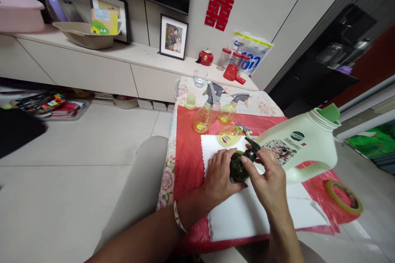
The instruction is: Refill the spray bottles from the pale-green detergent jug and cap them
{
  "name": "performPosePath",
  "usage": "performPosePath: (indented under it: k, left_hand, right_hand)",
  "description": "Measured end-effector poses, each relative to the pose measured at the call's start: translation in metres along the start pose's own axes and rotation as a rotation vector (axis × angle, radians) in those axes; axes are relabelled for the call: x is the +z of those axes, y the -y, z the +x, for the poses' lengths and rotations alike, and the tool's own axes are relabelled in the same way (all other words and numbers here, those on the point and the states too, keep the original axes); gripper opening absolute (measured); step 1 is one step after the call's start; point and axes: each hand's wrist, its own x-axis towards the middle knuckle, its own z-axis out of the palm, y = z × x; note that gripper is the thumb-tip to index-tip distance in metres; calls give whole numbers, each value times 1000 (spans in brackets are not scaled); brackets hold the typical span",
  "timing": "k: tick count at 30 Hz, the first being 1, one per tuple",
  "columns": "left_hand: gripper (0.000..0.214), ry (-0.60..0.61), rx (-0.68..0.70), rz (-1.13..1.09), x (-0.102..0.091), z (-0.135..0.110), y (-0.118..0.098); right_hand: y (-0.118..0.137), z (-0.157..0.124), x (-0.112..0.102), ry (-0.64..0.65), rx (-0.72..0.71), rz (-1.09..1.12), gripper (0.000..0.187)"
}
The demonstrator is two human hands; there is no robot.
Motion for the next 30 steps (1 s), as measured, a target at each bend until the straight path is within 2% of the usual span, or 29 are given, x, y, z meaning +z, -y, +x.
performPosePath:
  k: [4, 9, 18, 25, 30]
  left_hand:
    - [86, 11, -6, -18, 0, 0, -1]
    - [91, 18, -18, -10, -1, 0, -1]
    - [91, -20, 18, 7, 4, -1, 4]
    - [90, -28, 37, -1, 4, -2, 2]
    - [86, -30, 23, -12, 2, -1, 2]
  right_hand:
    - [-4, 0, -4, 60, 50, 73, 22]
    - [-10, -4, 2, 9, 117, 155, 24]
    - [-10, -5, 7, -93, 119, 83, 27]
    - [-14, -4, -1, 1, 138, 159, 29]
    - [-16, -6, 3, -13, 109, 116, 31]
